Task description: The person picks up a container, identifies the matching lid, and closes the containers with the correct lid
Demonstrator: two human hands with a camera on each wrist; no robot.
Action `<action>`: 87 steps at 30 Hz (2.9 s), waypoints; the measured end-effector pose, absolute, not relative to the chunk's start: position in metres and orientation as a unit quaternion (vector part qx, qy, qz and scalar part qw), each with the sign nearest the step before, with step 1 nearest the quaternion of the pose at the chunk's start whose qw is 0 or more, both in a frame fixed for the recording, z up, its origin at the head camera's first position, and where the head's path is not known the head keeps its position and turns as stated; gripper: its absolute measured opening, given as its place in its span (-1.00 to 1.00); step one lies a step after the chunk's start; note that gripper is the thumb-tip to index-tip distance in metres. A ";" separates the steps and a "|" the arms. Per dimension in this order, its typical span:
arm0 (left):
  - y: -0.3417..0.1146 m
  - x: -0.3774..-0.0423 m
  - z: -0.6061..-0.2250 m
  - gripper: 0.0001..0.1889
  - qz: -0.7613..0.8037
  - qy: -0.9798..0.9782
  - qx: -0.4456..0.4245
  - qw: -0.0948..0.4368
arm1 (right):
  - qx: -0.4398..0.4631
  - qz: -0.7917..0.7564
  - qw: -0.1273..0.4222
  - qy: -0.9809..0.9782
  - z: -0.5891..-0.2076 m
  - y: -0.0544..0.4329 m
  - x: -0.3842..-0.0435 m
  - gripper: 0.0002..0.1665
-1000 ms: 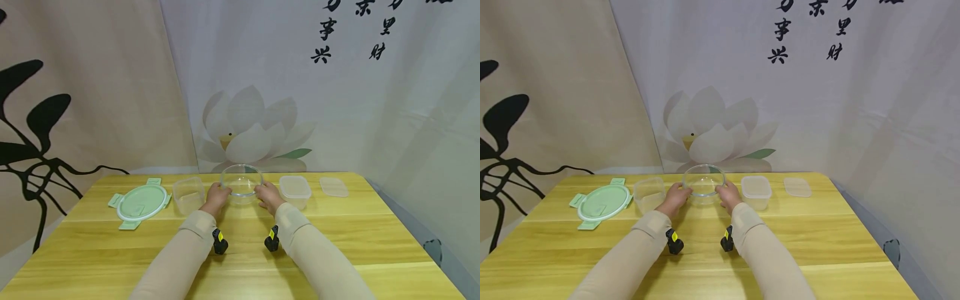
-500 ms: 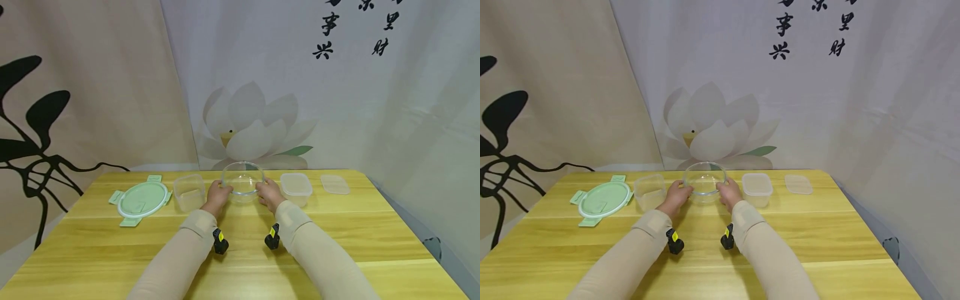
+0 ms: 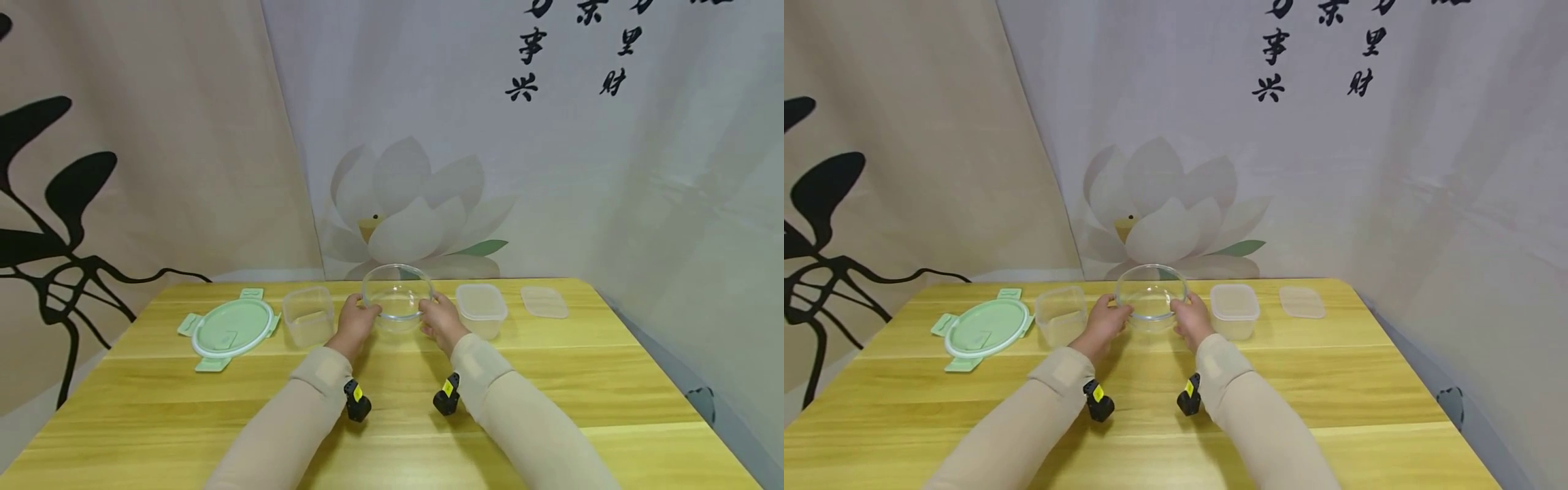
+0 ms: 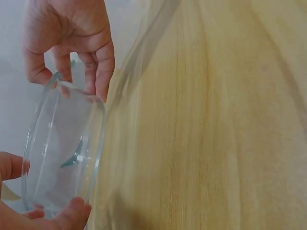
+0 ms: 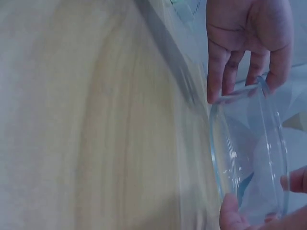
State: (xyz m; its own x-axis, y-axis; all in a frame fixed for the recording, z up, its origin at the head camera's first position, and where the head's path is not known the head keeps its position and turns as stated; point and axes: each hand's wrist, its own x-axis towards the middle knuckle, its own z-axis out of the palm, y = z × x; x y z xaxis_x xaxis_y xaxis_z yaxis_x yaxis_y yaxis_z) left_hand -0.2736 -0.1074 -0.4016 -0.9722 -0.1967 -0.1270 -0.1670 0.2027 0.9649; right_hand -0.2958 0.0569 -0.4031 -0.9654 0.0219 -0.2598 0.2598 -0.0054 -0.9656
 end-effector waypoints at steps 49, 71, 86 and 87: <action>-0.105 -0.176 -0.363 -0.46 -0.622 -0.780 0.068 0.003 | 0.018 -0.677 0.074 0.732 -0.363 0.078 -0.185 -0.16; -0.106 -0.144 -0.377 -0.47 -0.625 -0.778 0.062 -0.028 | 0.018 -0.656 0.096 0.748 -0.378 0.082 -0.158 -0.23; -0.103 -0.141 -0.388 -0.50 -0.618 -0.784 0.060 -0.022 | 0.026 -0.644 0.094 0.759 -0.387 0.084 -0.152 -0.23; -0.102 -0.140 -0.389 -0.50 -0.617 -0.784 0.060 -0.021 | 0.026 -0.645 0.094 0.758 -0.388 0.084 -0.152 -0.23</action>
State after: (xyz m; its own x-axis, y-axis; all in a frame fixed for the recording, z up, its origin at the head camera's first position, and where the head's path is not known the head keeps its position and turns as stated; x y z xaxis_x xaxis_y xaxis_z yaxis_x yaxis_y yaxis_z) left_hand -0.1405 -0.1023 -0.3892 -0.9920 -0.0682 -0.1067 -0.1197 0.2313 0.9655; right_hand -0.1518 0.0845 -0.3877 -0.9809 -0.0816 -0.1764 0.1610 0.1669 -0.9727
